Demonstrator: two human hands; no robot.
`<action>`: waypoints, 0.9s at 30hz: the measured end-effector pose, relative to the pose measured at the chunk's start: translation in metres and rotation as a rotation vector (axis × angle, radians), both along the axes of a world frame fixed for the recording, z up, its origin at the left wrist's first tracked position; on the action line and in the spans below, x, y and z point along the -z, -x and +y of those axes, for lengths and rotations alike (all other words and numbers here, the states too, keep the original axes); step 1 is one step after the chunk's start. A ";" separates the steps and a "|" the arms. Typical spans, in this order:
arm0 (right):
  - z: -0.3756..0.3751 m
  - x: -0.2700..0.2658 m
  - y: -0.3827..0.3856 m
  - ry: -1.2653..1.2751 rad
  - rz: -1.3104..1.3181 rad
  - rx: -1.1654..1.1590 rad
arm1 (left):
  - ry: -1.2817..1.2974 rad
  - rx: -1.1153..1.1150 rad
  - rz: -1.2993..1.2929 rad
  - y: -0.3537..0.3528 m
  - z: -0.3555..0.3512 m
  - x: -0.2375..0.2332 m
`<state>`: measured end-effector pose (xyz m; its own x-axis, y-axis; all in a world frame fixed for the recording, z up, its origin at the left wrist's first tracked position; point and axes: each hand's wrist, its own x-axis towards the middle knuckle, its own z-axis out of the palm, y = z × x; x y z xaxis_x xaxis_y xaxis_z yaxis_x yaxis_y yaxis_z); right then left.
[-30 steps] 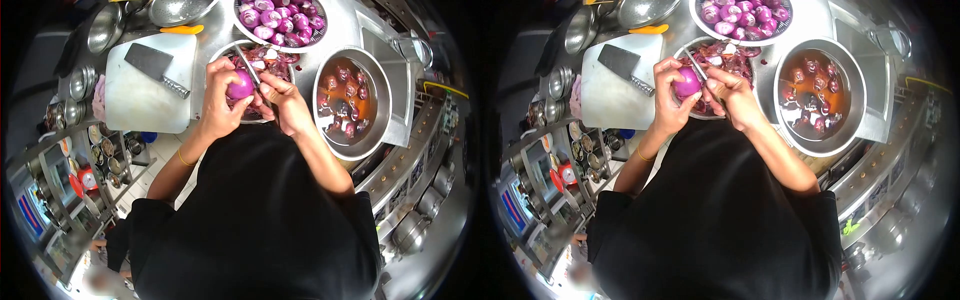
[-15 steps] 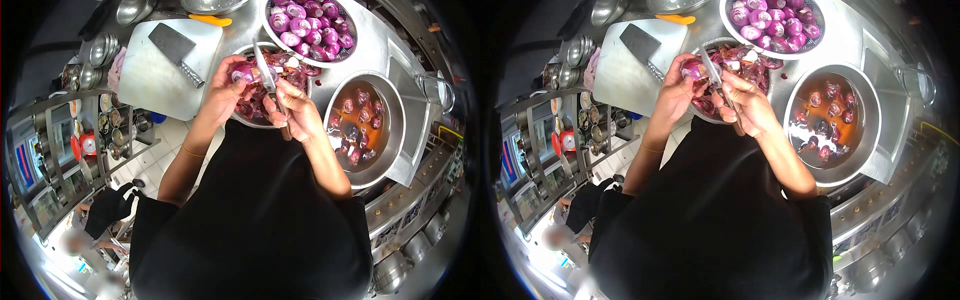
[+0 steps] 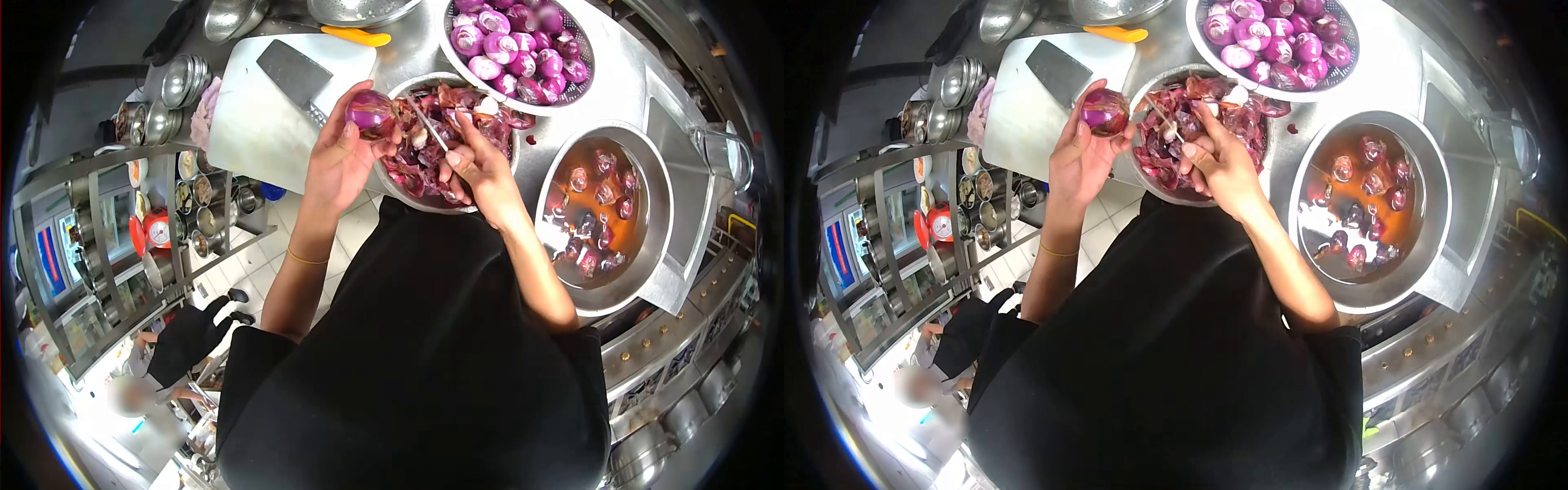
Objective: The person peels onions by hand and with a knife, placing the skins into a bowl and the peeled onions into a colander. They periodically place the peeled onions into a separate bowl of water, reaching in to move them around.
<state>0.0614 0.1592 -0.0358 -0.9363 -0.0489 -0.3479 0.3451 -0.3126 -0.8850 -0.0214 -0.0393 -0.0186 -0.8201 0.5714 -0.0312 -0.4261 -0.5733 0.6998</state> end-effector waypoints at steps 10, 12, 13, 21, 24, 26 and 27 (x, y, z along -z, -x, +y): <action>-0.007 -0.046 -0.014 -0.658 0.574 0.143 | 0.428 -0.154 0.330 -0.006 0.025 -0.026; -0.007 -0.049 -0.014 -0.701 0.631 0.178 | 0.448 -0.138 0.329 -0.007 0.027 -0.032; -0.006 -0.053 -0.015 -0.724 0.625 0.171 | 0.468 -0.125 0.323 -0.008 0.027 -0.034; -0.002 -0.056 -0.017 -0.777 0.609 0.142 | 0.595 -0.130 0.475 -0.008 0.029 -0.037; -0.004 -0.059 -0.016 -0.803 0.558 0.110 | 0.610 -0.132 0.500 -0.011 0.032 -0.039; -0.005 -0.059 -0.014 -0.764 0.590 0.130 | 0.615 -0.126 0.515 -0.013 0.034 -0.041; -0.005 -0.060 -0.014 -0.763 0.590 0.129 | 0.631 -0.128 0.546 -0.013 0.034 -0.041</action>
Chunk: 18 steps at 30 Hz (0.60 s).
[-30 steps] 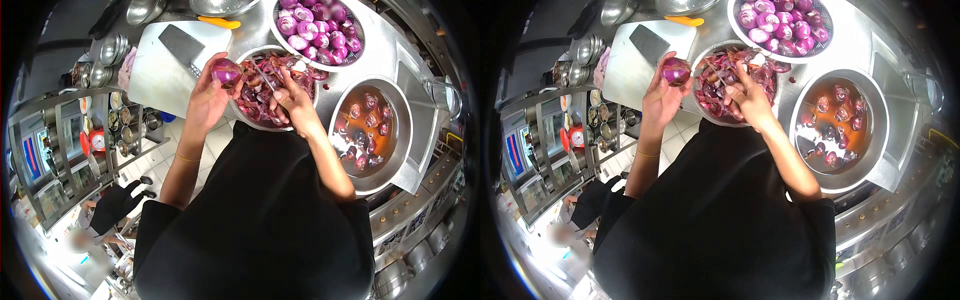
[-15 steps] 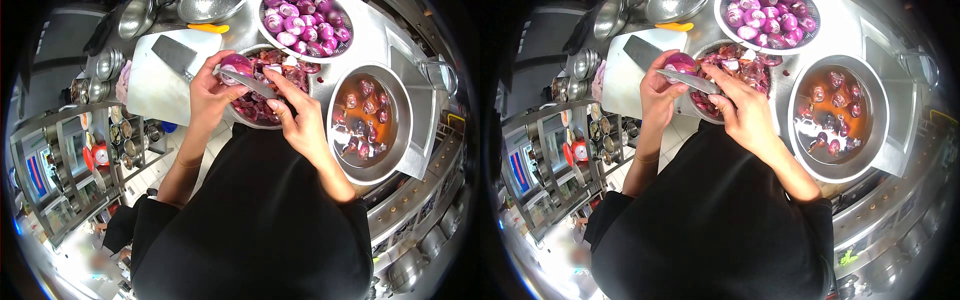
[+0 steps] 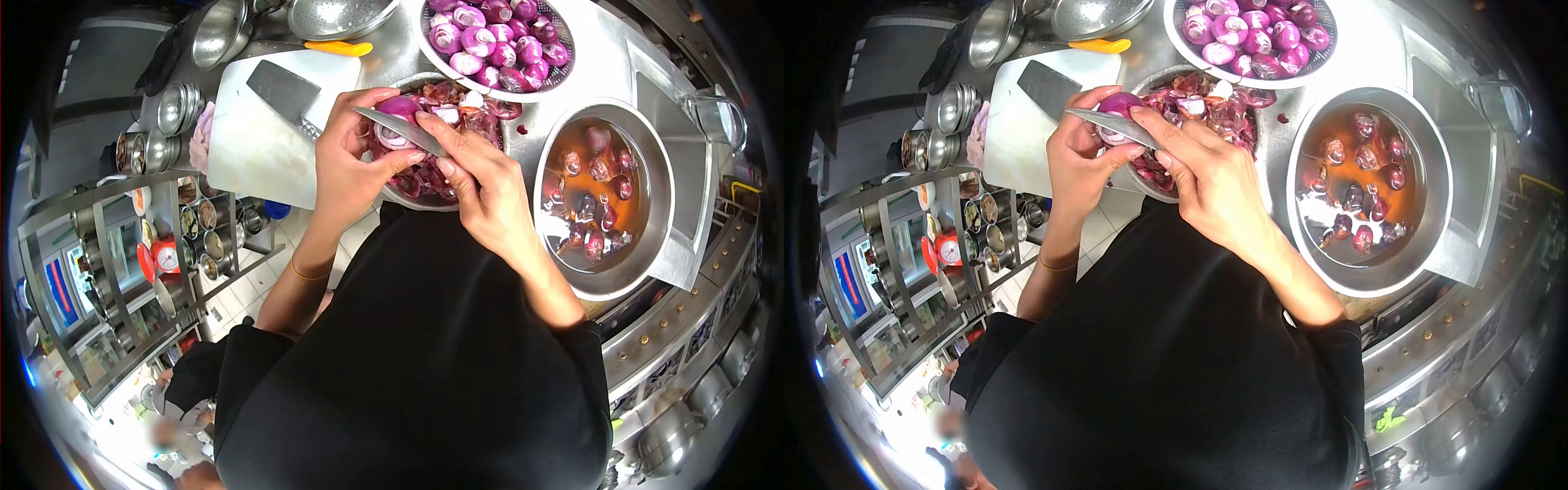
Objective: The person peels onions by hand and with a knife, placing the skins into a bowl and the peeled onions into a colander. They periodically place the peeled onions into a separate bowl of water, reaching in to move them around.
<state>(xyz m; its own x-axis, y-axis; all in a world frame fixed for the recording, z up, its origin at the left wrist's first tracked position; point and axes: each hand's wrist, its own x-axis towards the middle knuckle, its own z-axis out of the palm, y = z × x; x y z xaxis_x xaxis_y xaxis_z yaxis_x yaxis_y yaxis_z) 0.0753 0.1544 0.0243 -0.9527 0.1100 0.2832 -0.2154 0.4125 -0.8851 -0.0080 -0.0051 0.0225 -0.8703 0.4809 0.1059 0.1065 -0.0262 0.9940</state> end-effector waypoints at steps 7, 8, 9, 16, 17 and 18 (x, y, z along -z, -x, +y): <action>0.009 0.005 0.002 0.073 -0.016 -0.071 | 0.046 0.013 0.070 0.000 0.001 -0.003; 0.009 0.008 0.003 0.139 -0.014 -0.083 | 0.046 0.013 0.070 0.001 0.001 -0.003; 0.007 0.010 0.003 0.139 -0.014 -0.083 | 0.020 0.019 0.042 0.001 0.002 -0.002; 0.035 0.022 0.006 0.685 -0.278 0.044 | -0.003 0.063 -0.038 0.000 -0.006 0.001; 0.034 0.020 0.006 0.687 -0.278 0.045 | -0.001 0.064 -0.039 0.001 -0.007 0.003; 0.032 0.016 0.004 0.564 -0.239 -0.038 | -0.034 0.070 -0.105 0.002 -0.009 0.006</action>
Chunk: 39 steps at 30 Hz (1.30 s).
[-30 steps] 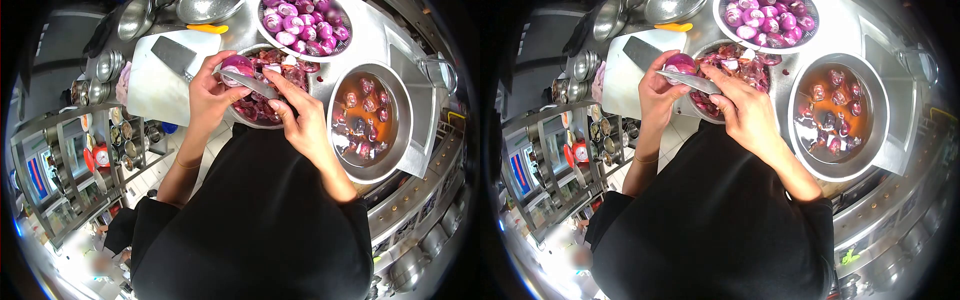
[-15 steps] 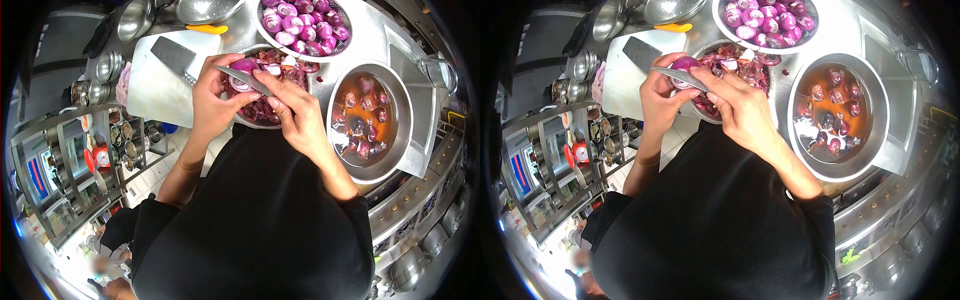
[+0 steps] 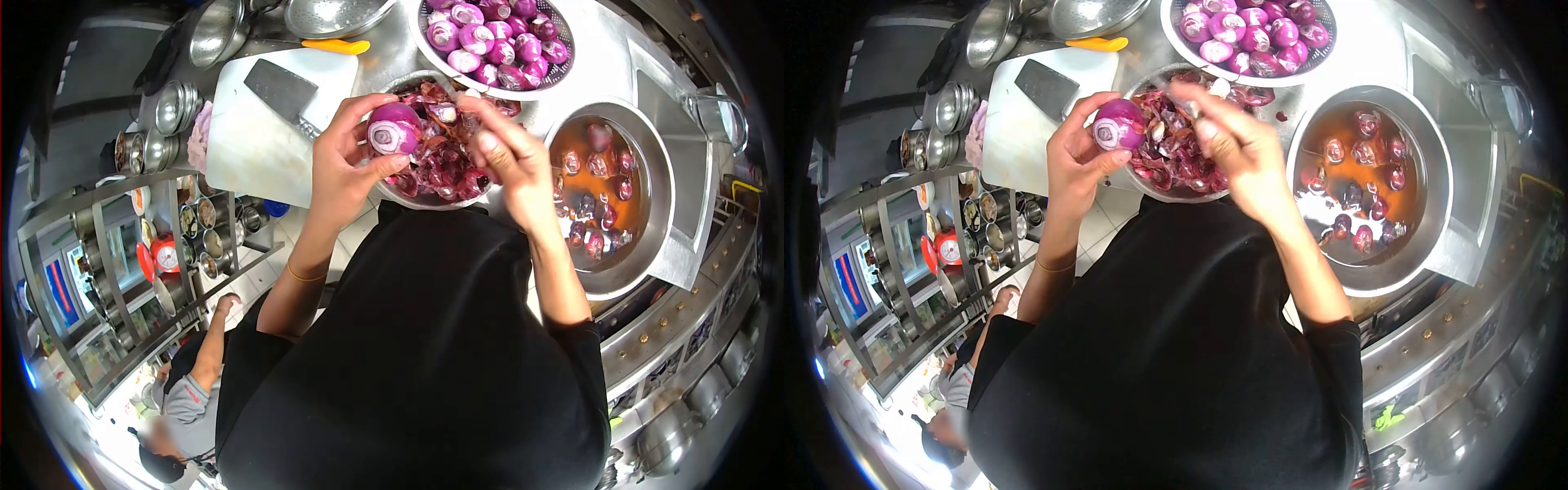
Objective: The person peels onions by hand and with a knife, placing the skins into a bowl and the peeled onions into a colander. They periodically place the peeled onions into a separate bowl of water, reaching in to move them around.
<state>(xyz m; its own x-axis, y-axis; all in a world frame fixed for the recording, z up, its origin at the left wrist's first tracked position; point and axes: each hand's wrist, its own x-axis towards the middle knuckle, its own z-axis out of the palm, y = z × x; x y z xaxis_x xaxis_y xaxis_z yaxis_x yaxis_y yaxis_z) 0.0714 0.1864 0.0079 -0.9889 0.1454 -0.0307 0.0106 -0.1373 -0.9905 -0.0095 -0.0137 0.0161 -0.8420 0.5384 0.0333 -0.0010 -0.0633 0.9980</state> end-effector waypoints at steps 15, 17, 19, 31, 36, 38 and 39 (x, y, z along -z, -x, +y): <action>-0.020 -0.020 -0.007 -0.460 0.127 -0.172 | 0.073 -0.046 0.186 -0.005 0.009 -0.003; -0.021 -0.018 -0.008 -0.497 0.105 -0.126 | 0.088 -0.047 0.214 -0.005 0.010 -0.003; -0.026 -0.008 -0.007 -0.421 0.151 -0.065 | 0.070 -0.053 0.175 -0.005 0.012 -0.006; -0.018 -0.006 -0.009 -0.249 0.155 0.040 | -0.450 0.121 -0.415 0.001 0.007 -0.008; -0.026 -0.011 -0.012 -0.426 0.286 0.058 | -0.620 0.171 -0.588 -0.001 0.003 -0.004; -0.030 -0.015 -0.013 -0.403 0.251 0.024 | -0.660 0.071 -0.678 -0.006 0.005 -0.004; -0.032 -0.014 -0.013 -0.402 0.252 0.024 | -0.660 0.071 -0.677 -0.006 0.005 -0.002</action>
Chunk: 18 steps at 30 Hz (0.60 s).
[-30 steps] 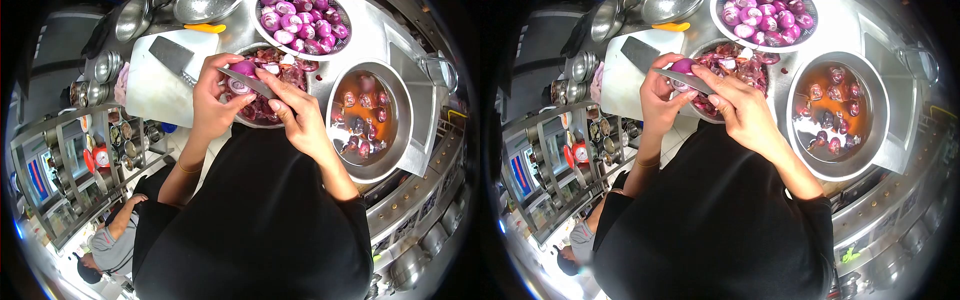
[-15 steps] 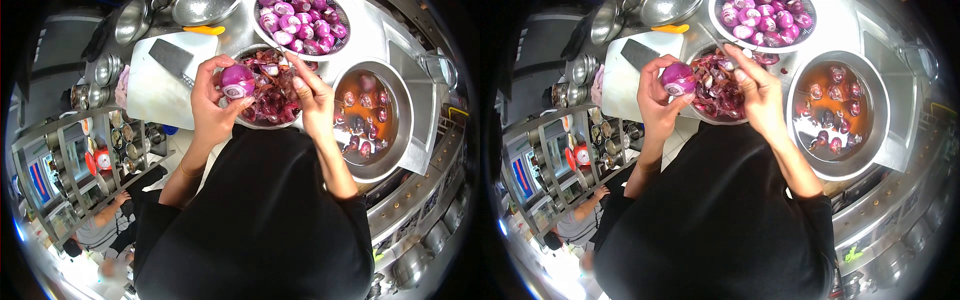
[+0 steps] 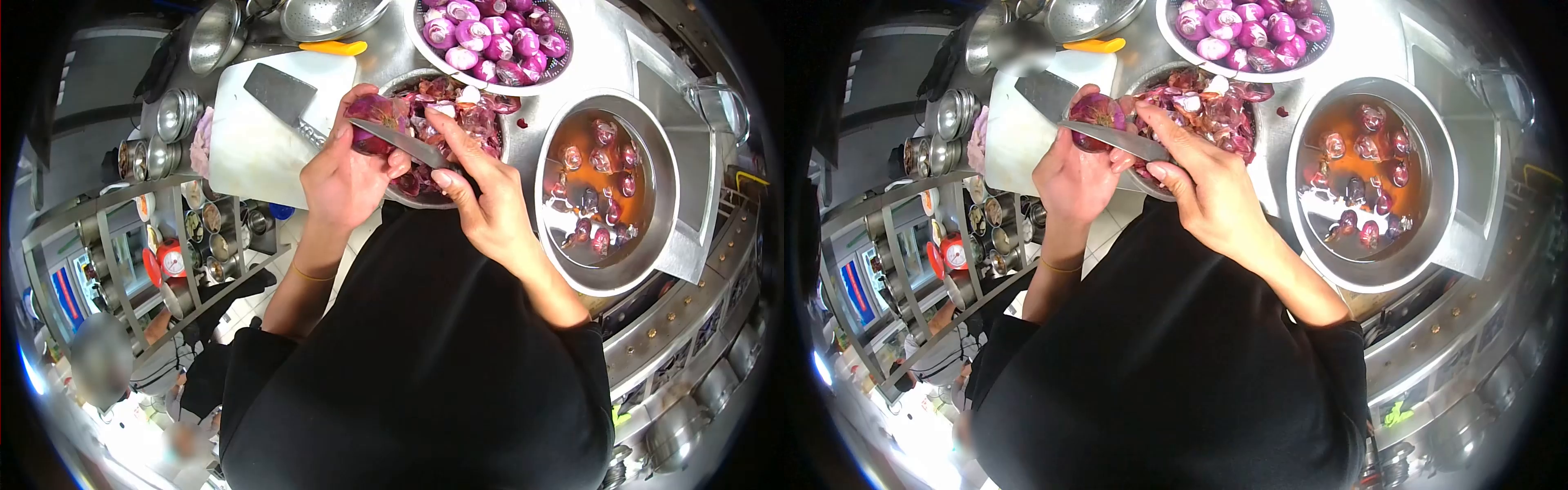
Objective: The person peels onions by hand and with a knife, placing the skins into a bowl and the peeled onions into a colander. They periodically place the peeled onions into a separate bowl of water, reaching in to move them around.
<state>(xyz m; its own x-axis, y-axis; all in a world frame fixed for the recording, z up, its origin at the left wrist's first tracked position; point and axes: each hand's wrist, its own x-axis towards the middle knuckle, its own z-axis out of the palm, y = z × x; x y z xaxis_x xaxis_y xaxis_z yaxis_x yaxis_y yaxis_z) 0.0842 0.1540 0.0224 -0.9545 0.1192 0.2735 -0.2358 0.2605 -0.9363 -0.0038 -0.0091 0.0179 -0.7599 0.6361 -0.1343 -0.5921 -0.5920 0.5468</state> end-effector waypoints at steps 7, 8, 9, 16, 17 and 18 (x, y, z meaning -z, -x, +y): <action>-0.008 -0.005 0.001 -0.020 0.024 0.019 | 0.041 -0.065 0.036 -0.006 0.006 0.001; -0.008 -0.006 0.000 -0.036 0.037 0.026 | 0.058 -0.089 0.041 -0.008 0.008 0.001; -0.008 -0.006 0.000 -0.036 0.036 0.026 | 0.058 -0.089 0.040 -0.009 0.009 0.001; -0.012 0.013 0.005 0.105 -0.003 0.000 | 0.217 -0.220 0.383 -0.017 0.021 0.002; -0.013 0.015 0.007 0.128 0.049 -0.002 | 0.212 -0.260 0.420 -0.017 0.022 0.003; -0.011 0.012 0.007 0.128 0.050 0.001 | 0.212 -0.258 0.421 -0.015 0.022 0.007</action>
